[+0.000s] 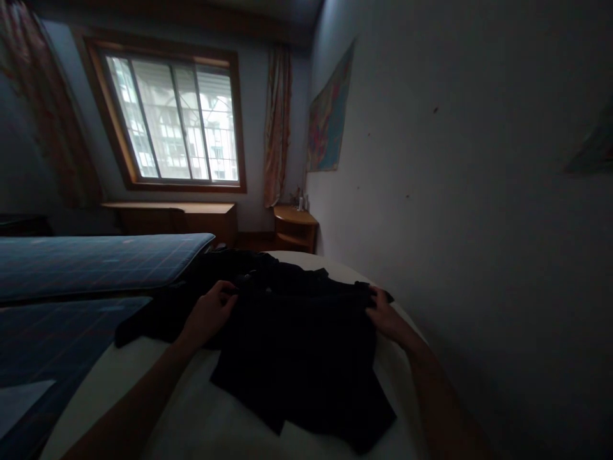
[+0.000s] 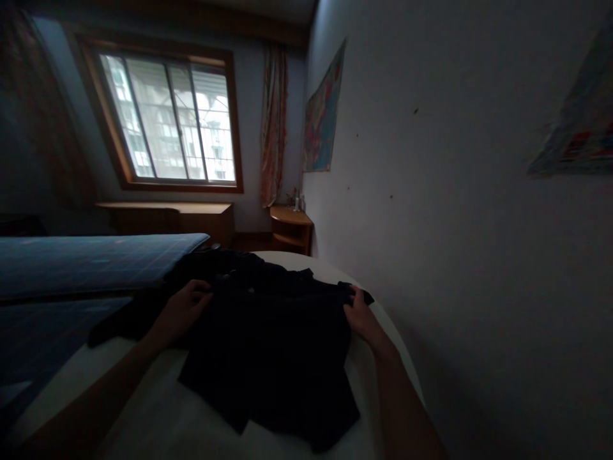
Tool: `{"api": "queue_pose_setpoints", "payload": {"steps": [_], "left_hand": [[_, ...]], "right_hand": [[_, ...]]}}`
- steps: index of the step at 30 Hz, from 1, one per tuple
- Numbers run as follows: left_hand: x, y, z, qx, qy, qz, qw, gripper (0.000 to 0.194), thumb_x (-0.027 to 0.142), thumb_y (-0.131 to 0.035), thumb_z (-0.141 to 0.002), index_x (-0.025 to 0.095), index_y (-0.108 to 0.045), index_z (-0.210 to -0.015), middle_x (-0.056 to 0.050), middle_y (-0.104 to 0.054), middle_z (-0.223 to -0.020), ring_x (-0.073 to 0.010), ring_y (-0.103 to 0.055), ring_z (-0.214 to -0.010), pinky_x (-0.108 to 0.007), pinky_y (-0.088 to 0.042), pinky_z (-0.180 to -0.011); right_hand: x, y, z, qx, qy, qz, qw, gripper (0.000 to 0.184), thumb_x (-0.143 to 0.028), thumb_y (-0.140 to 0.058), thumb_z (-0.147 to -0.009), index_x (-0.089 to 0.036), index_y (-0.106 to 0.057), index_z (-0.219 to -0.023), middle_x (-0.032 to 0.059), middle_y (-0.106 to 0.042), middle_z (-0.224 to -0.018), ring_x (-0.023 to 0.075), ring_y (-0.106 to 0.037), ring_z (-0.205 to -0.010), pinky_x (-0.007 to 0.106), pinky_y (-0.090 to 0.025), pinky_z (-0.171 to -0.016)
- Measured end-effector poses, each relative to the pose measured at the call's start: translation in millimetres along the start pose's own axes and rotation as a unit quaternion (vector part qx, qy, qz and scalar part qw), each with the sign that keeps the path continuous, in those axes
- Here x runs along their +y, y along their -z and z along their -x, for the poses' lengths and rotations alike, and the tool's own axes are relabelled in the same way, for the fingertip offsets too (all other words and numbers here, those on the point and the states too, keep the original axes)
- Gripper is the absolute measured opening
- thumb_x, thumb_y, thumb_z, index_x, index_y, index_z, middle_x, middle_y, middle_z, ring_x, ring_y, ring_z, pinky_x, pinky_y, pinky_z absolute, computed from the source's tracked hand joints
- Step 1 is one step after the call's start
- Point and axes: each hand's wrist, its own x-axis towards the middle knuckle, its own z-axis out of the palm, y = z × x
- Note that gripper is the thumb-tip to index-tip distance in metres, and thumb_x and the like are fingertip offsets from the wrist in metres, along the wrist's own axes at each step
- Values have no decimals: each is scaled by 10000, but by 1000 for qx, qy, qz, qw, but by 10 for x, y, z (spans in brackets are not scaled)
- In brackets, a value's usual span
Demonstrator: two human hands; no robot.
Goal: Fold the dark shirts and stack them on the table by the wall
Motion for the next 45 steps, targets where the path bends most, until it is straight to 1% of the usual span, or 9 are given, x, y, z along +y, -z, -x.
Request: {"api": "queue_pose_setpoints", "payload": {"steps": [5, 11, 15, 20, 24, 27, 30, 32, 45], "left_hand": [[40, 15, 57, -69, -14, -40, 997, 403, 452, -565, -799, 200, -554, -1114, 9, -650, -674, -206, -649, -619, -280, -438, -564], [36, 29, 14, -73, -9, 98, 992, 395, 441, -548, -783, 196, -542, -1092, 20, -638, -677, -181, -607, -536, -262, -432, -485], [-9, 45, -19, -18, -61, 27, 998, 298, 360, -513, -811, 205, -597, -1051, -51, -714, -943, -228, -686, -846, -333, -519, -747], [95, 69, 53, 21, -98, -87, 991, 294, 284, -491, -833, 201, -599, -1093, -67, -670, -1088, -225, -653, -904, -356, -504, -863], [351, 23, 211, 57, -168, -156, 972, 212, 248, -503, -862, 210, -617, -1036, -83, -633, -1141, -258, -588, -1049, -393, -452, -968], [523, -68, 386, -106, -227, -135, 959, 197, 228, -551, -858, 233, -637, -1035, -52, -655, -1115, -232, -596, -1053, -365, -451, -969], [620, -166, 582, -330, -264, -92, 902, 288, 299, -680, -795, 260, -665, -1080, -20, -682, -1088, -214, -640, -978, -315, -488, -882], [650, -229, 694, -393, -276, -88, 873, 391, 374, -761, -729, 278, -678, -1099, -23, -683, -1102, -230, -649, -976, -315, -495, -862], [772, -361, 857, -382, -316, -111, 861, 255, 351, -734, -759, 261, -697, -995, -31, -687, -1043, -240, -662, -930, -319, -493, -798]], "right_hand": [[-60, 105, 92, -99, 29, 29, 994, 830, -84, -551, -618, -160, -355, -1421, 154, -582, -1330, 247, -580, -1198, 389, -419, -1036], [-138, 307, 29, 114, -7, 166, 979, 440, -144, -494, -786, -161, -583, -1217, 139, -647, -1175, 266, -599, -1120, 388, -428, -1003], [-160, 308, 26, 147, 39, 205, 967, 327, -172, -440, -838, -135, -663, -1075, 145, -636, -1116, 249, -585, -1096, 362, -411, -1019], [-406, 239, 99, 71, 70, 237, 966, 241, -201, -547, -827, -140, -695, -1007, 142, -652, -1126, 251, -589, -1093, 358, -408, -1015], [-803, 147, 298, -111, 112, 176, 972, 177, -281, -570, -873, -193, -694, -965, 67, -713, -964, 200, -651, -876, 304, -471, -821], [-1034, 29, 500, -260, 125, 151, 946, 189, -351, -626, -853, -204, -709, -939, 56, -721, -927, 193, -653, -829, 292, -465, -750], [-1132, -71, 647, -322, 105, 179, 924, 229, -376, -719, -765, -206, -705, -918, 59, -718, -948, 207, -647, -829, 294, -455, -706], [-1150, -101, 691, -342, 89, 205, 913, 198, -337, -740, -724, -203, -688, -860, 55, -711, -909, 203, -636, -788, 285, -435, -650], [-1307, -225, 793, -515, 100, -1, 852, 353, -271, -584, -886, -206, -583, -1233, 26, -712, -936, 142, -667, -766, 214, -468, -639]]}}
